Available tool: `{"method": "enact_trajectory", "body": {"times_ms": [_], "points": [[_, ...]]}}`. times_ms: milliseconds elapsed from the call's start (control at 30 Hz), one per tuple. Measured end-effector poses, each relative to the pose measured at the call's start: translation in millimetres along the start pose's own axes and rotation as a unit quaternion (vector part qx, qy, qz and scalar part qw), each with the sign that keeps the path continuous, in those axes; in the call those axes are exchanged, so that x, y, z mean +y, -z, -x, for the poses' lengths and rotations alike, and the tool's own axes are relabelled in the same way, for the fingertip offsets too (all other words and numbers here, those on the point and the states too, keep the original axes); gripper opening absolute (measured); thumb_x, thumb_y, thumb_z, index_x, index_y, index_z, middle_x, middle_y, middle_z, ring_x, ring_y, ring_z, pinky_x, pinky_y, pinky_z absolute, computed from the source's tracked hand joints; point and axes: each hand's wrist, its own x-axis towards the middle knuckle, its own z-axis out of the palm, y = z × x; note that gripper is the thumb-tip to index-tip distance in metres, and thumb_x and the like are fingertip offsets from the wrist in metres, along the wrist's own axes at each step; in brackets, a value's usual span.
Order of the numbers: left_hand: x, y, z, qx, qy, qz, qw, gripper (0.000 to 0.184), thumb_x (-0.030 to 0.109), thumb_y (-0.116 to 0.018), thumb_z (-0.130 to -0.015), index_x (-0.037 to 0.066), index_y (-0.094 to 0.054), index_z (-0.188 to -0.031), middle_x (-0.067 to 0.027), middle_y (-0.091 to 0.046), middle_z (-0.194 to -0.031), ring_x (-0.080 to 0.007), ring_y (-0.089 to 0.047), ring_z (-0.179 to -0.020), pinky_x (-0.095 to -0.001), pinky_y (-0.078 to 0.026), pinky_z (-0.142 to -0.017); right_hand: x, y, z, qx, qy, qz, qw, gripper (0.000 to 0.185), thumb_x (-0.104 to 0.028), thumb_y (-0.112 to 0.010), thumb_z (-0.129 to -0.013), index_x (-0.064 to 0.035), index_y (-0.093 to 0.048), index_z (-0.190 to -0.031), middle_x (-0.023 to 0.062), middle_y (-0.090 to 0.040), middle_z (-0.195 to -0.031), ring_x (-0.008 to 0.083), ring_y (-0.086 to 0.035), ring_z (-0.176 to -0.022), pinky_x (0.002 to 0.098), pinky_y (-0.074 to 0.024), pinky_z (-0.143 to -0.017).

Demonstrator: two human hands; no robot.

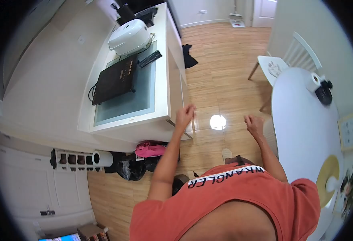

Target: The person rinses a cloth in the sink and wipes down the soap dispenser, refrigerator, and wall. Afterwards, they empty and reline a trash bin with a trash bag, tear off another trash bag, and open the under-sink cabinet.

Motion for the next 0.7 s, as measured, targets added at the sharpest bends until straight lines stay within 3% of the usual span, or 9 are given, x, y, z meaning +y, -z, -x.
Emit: {"method": "enact_trajectory", "body": {"times_ms": [67,133,200,300,400,467,600,667,700], "points": [[22,20,-73,0.085,-0.077,-0.13,0.985,0.019,0.012,-0.05,-0.084,0.002,-0.062,-0.093,-0.0117,-0.062,-0.066,-0.0195,-0.06,-0.056,-0.0317,-0.046,-0.052,10,4,-22,0.01,0.003,0.025,1.0,0.024,-0.02,-0.052,-0.08,-0.0063,-0.057,-0.062,0.008,-0.058,-0.057,0.0251,-0.056,-0.06,0.0376,-0.034,-0.071],[26,50,-141,0.177,-0.189,-0.29,0.921,0.021,0.012,-0.052,-0.081,0.002,-0.062,-0.096,-0.015,-0.063,-0.071,-0.022,-0.062,-0.06,-0.0313,-0.049,-0.056,23,3,-42,0.025,0.004,0.053,0.998,0.025,-0.02,-0.051,-0.08,-0.0068,-0.053,-0.058,0.0072,-0.057,-0.06,0.0254,-0.053,-0.061,0.037,-0.0304,-0.069],[26,83,-199,0.208,-0.19,-0.366,0.887,0.029,0.004,-0.046,-0.075,0.002,-0.06,-0.101,-0.0225,-0.061,-0.085,-0.0354,-0.06,-0.078,-0.0412,-0.047,-0.071,35,-3,-56,0.06,0.033,0.078,0.995,0.015,-0.017,-0.054,-0.076,-0.008,-0.053,-0.064,0.0052,-0.057,-0.066,0.0246,-0.051,-0.068,0.0368,-0.0293,-0.067],[10,129,-264,0.173,-0.137,-0.503,0.835,0.041,-0.001,-0.045,-0.073,-0.003,-0.05,-0.114,-0.0206,-0.056,-0.108,-0.0389,-0.051,-0.097,-0.043,-0.039,-0.087,32,-7,-80,-0.013,-0.006,0.05,0.999,0.009,-0.01,-0.057,-0.072,-0.008,-0.056,-0.081,0.0076,-0.058,-0.084,0.0251,-0.052,-0.084,0.0392,-0.0325,-0.075],[-17,166,-302,0.148,-0.126,-0.539,0.82,0.047,-0.002,-0.049,-0.072,0.0,-0.045,-0.119,-0.0196,-0.054,-0.11,-0.039,-0.049,-0.1,-0.0451,-0.037,-0.088,13,-18,-102,0.063,0.116,-0.125,0.983,0.028,-0.004,-0.056,-0.071,-0.0068,-0.054,-0.099,0.0112,-0.056,-0.097,0.0275,-0.051,-0.095,0.0386,-0.0334,-0.087],[-26,178,-330,0.164,-0.155,-0.595,0.772,0.036,0.006,-0.052,-0.075,0.002,-0.048,-0.11,-0.0166,-0.055,-0.096,-0.0386,-0.05,-0.096,-0.0487,-0.041,-0.077,-1,-23,-120,0.024,0.074,-0.134,0.988,0.033,-0.002,-0.057,-0.071,-0.0063,-0.053,-0.103,0.0124,-0.055,-0.101,0.0286,-0.05,-0.098,0.0372,-0.0329,-0.09],[-20,176,-335,0.088,-0.016,-0.586,0.806,0.036,0.015,-0.057,-0.073,0.004,-0.054,-0.107,-0.0196,-0.058,-0.093,-0.038,-0.056,-0.087,-0.0474,-0.042,-0.076,-51,-26,-179,-0.078,-0.036,-0.24,0.967,0.039,0.0,-0.058,-0.07,-0.0066,-0.053,-0.109,0.012,-0.054,-0.109,0.0295,-0.047,-0.105,0.0351,-0.0345,-0.091],[-14,169,-331,0.03,0.024,-0.315,0.948,0.039,0.017,-0.06,-0.07,0.003,-0.058,-0.106,-0.0211,-0.061,-0.089,-0.0319,-0.059,-0.083,-0.0395,-0.045,-0.073,-80,-33,-221,-0.127,0.011,-0.274,0.953,0.043,-0.001,-0.061,-0.069,-0.0084,-0.053,-0.111,0.0113,-0.052,-0.115,0.0289,-0.045,-0.11,0.0359,-0.034,-0.094],[4,155,-315,0.002,0.081,-0.186,0.979,0.04,0.017,-0.062,-0.071,0.002,-0.059,-0.107,-0.0169,-0.062,-0.087,-0.0236,-0.059,-0.078,-0.0309,-0.046,-0.067,-102,-37,-242,-0.099,0.13,-0.236,0.958,0.045,-0.003,-0.062,-0.069,-0.0094,-0.053,-0.112,0.0109,-0.051,-0.118,0.0285,-0.044,-0.112,0.0369,-0.0327,-0.095]]}}
